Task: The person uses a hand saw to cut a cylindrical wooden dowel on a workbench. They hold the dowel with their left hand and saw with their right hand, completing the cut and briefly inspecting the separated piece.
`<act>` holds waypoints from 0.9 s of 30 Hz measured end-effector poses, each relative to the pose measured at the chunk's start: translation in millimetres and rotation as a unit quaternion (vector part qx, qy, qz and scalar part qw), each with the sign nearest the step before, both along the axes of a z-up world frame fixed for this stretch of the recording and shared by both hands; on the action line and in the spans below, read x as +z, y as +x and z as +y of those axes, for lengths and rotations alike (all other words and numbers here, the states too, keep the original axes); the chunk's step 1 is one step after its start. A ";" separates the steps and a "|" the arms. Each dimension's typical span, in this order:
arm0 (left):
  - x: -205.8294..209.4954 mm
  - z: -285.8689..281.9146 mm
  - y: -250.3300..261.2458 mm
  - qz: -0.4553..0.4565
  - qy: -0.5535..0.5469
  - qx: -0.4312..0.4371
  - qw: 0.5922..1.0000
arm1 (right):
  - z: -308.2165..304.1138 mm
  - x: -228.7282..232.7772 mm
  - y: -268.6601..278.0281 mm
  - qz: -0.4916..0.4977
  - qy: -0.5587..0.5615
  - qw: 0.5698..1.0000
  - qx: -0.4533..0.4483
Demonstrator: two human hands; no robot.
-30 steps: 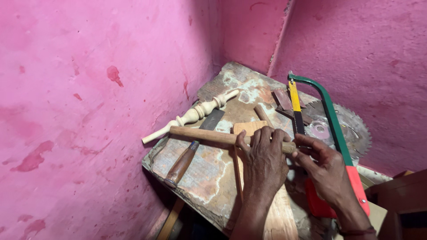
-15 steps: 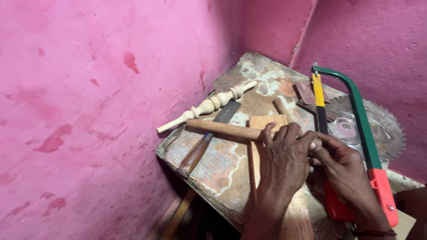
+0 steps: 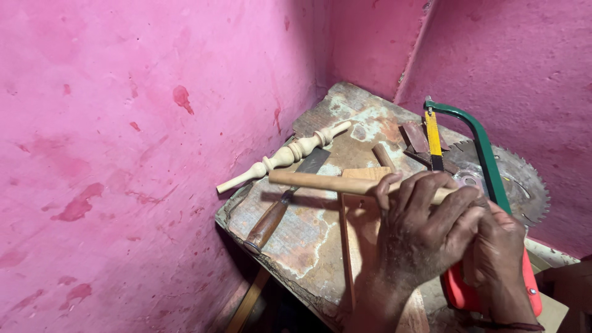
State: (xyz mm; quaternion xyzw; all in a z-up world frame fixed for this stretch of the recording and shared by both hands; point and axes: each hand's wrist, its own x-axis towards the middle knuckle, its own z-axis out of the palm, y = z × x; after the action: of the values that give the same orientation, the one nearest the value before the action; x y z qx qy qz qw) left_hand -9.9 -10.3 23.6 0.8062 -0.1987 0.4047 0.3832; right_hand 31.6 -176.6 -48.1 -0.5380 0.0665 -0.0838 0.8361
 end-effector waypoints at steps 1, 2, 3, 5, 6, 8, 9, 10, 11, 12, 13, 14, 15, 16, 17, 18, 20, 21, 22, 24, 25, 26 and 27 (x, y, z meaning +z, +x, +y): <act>0.8 -3.3 -5.0 0.033 -0.035 -0.015 0.999 | 0.7 2.8 -2.5 -0.001 0.028 1.000 0.004; 1.2 -6.7 -9.6 0.065 -0.069 -0.028 0.995 | 1.9 6.8 -2.2 -0.010 0.043 0.999 0.005; 1.4 -11.1 -14.0 0.142 -0.169 -0.062 0.973 | 3.3 11.9 -2.1 -0.019 0.057 0.998 0.006; 0.4 -15.2 -22.4 0.288 -0.353 -0.125 0.881 | 12.6 23.4 -4.7 -0.022 0.095 0.995 0.000; -1.6 -13.4 -25.6 0.299 -0.344 -0.104 0.884 | 18.7 29.3 -8.1 -0.016 0.116 0.993 -0.009; -7.5 -9.8 -27.7 0.322 -0.327 -0.066 0.886 | 33.4 36.1 -11.1 0.000 0.137 0.990 -0.013; -11.0 -7.4 -24.5 0.298 -0.413 -0.135 0.850 | 37.7 36.7 -10.9 0.010 0.137 0.990 -0.006; -14.3 -6.4 -20.1 0.273 -0.496 -0.204 0.799 | 35.2 37.0 -10.7 0.022 0.133 0.991 -0.001; -16.8 -6.7 -17.3 0.244 -0.572 -0.268 0.736 | 32.7 34.6 -9.8 0.012 0.134 0.991 0.020; -18.9 -4.1 -17.3 0.253 -0.562 -0.272 0.739 | 32.5 28.9 -10.1 0.004 0.135 0.990 0.041; -20.6 3.3 -16.5 0.263 -0.552 -0.276 0.742 | 31.6 22.9 -10.7 -0.004 0.137 0.989 0.061; -20.9 11.4 -15.3 0.272 -0.541 -0.277 0.746 | 32.0 17.3 -11.0 0.005 0.109 0.992 0.067; -20.2 16.9 -14.7 0.277 -0.536 -0.279 0.747 | 33.1 12.4 -11.8 0.015 0.082 0.994 0.072; -20.0 21.4 -14.3 0.282 -0.532 -0.279 0.748 | 34.0 9.2 -11.9 0.026 0.053 0.995 0.080; -19.8 24.3 -13.3 0.287 -0.528 -0.279 0.749 | 35.1 7.6 -12.5 0.025 0.054 0.995 0.084; -19.8 27.3 -12.0 0.291 -0.529 -0.269 0.750 | 37.9 6.6 -14.9 0.024 0.057 0.994 0.087; -19.3 32.5 -6.8 0.297 -0.529 -0.250 0.754 | 43.1 9.8 -17.0 0.029 0.090 0.991 0.096; -19.0 35.4 -2.5 0.295 -0.541 -0.235 0.752 | 45.6 12.4 -16.8 0.034 0.121 0.987 0.101; -19.3 36.4 2.5 0.291 -0.555 -0.222 0.747 | 46.3 14.4 -16.9 0.040 0.149 0.982 0.105; -19.7 36.5 7.9 0.287 -0.584 -0.206 0.731 | 49.5 14.6 -19.2 0.032 0.148 0.983 0.103; -19.1 37.1 9.1 0.285 -0.599 -0.205 0.720 | 50.0 14.7 -20.2 0.028 0.148 0.983 0.102; -17.5 39.4 9.7 0.284 -0.613 -0.201 0.709 | 51.1 14.9 -20.6 0.022 0.158 0.981 0.111; -15.6 41.2 8.1 0.296 -0.602 -0.184 0.719 | 52.0 15.6 -20.8 0.016 0.169 0.978 0.120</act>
State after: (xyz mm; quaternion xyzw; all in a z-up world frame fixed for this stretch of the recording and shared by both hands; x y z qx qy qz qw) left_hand -1.8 30.9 8.0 0.4322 0.0658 0.1009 0.8937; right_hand 10.8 -124.5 -32.5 -0.3941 0.0279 0.0380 0.9178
